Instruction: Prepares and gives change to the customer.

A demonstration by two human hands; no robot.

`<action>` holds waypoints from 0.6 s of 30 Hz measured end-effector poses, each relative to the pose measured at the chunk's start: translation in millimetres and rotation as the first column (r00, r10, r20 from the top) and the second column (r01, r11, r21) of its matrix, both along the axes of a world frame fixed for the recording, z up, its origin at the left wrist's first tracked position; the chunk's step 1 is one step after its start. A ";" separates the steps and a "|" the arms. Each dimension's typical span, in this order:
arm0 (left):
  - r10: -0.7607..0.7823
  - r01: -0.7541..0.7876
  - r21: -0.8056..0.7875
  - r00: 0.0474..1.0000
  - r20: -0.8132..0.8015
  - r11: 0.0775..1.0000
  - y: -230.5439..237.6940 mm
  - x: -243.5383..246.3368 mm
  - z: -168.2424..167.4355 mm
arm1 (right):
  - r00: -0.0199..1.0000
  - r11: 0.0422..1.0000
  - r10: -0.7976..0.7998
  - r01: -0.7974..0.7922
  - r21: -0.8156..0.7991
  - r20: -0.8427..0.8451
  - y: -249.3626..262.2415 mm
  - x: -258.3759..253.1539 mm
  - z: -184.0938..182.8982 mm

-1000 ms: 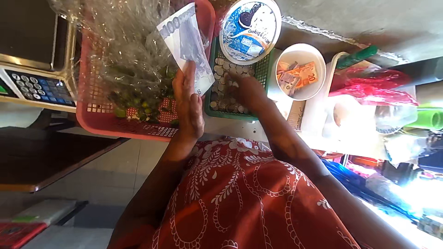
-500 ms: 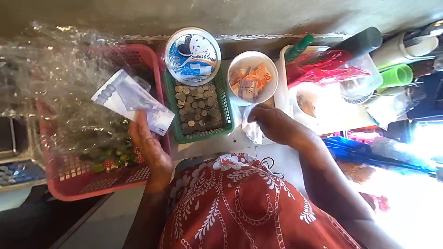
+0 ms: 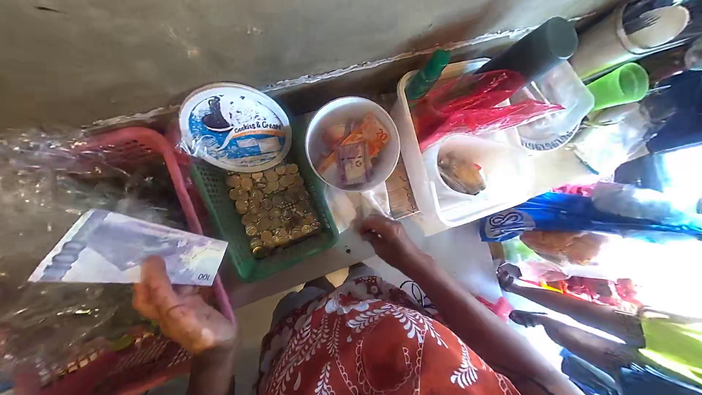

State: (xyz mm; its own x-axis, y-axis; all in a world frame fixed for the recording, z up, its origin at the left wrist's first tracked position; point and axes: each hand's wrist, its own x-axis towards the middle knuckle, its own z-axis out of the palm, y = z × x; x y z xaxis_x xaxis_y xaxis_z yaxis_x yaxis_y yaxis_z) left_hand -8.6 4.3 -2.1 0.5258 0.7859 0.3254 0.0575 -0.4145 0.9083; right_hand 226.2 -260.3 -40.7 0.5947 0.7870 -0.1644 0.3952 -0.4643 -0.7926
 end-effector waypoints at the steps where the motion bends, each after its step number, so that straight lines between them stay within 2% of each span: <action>1: -0.015 0.015 0.015 1.000 -0.004 1.000 0.7 0.3 0.1 | 0.997 1.000 -0.003 0.005 -0.030 0.072 -1.6 4.7 -0.3; 3: -0.035 0.036 0.047 0.999 -0.028 0.998 1.4 1.9 1.5 | 0.983 0.996 0.057 -0.043 -0.083 0.173 -2.0 8.2 7.2; 6: -0.024 0.026 0.051 0.999 -0.042 0.998 -0.8 2.5 4.4 | 0.973 0.937 0.209 -0.170 -0.305 0.100 12.4 16.8 65.5; 7: -0.011 0.012 0.027 1.000 -0.029 1.000 -1.8 3.8 5.7 | 0.970 0.945 0.201 -0.156 -0.288 0.134 17.9 23.6 86.7; 10: 0.002 -0.002 -0.013 1.000 0.003 1.000 -2.3 3.5 4.0 | 0.938 0.988 0.137 -0.109 -0.106 0.318 40.4 57.9 131.8; 12: -0.001 0.002 0.021 1.000 -0.002 1.000 -2.2 3.5 1.8 | 0.908 0.977 0.202 -0.158 -0.146 0.366 70.5 87.8 135.0; 13: -0.006 0.006 0.038 1.000 -0.010 0.999 -1.4 3.1 0.5 | 0.904 0.947 0.273 -0.193 -0.257 0.330 88.9 102.8 129.5; 16: 0.002 -0.002 0.019 1.000 -0.003 1.000 -0.8 0.0 -3.6 | 0.880 0.730 0.433 -0.216 -0.648 0.194 138.4 130.3 94.2; 18: 0.020 -0.020 -0.013 1.000 0.000 1.000 0.5 -4.1 -8.3 | 0.836 0.654 0.501 -0.196 -0.730 0.225 148.8 133.5 82.3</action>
